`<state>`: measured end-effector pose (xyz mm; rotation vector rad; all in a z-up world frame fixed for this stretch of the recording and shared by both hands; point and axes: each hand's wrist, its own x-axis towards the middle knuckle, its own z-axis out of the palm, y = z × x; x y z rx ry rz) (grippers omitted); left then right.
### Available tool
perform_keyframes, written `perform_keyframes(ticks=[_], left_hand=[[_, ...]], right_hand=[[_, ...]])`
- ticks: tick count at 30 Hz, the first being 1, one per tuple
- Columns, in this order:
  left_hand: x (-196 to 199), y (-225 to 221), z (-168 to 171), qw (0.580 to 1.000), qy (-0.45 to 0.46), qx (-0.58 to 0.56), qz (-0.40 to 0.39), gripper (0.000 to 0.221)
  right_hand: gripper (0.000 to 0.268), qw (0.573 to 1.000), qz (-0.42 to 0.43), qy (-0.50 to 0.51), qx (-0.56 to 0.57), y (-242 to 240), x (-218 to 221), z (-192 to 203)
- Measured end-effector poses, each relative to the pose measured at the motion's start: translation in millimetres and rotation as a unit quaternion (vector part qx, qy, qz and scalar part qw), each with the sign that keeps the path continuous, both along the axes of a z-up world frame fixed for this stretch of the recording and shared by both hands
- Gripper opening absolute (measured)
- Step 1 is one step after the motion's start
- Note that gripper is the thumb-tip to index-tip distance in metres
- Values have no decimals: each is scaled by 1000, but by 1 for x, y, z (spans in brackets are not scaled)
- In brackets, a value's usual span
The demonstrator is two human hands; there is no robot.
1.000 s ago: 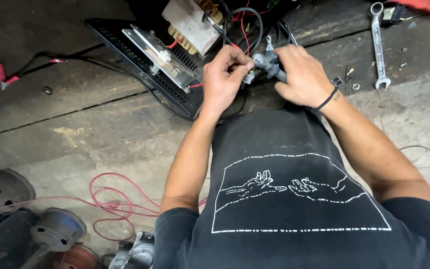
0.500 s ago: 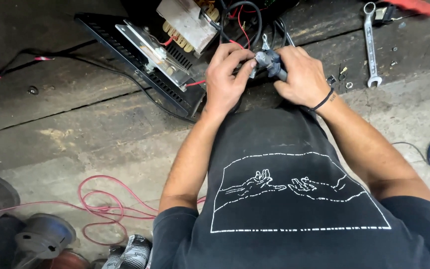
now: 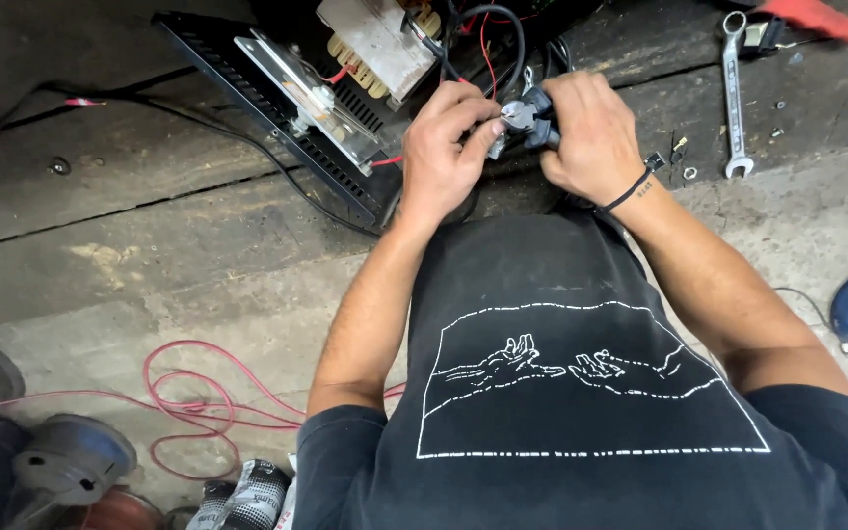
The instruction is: Repairing and inspecting an electronic device, involving adjusting terminal screws with a screwdriver and measuring components with a micrometer.
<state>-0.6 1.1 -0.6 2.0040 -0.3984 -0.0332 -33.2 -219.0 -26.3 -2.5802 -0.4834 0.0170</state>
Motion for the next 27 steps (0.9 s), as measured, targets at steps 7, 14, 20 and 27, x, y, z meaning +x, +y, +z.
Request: perform_keyframes(ticks=[7, 14, 20, 27], left_hand=[[-4, 0, -1, 1000, 12, -4, -5, 32], [1, 4, 6, 998, -6, 40, -43, 17], [1, 4, 1, 997, 1, 47, -59, 25], [2, 5, 4, 998, 23, 7, -62, 17]], right_hand=[[47, 997, -17, -54, -50, -7, -2, -24], [59, 988, 3, -141, -64, -6, 15, -1], [50, 985, 34, -165, -29, -5, 25, -4], [45, 985, 32, -169, 13, -1, 26, -13]])
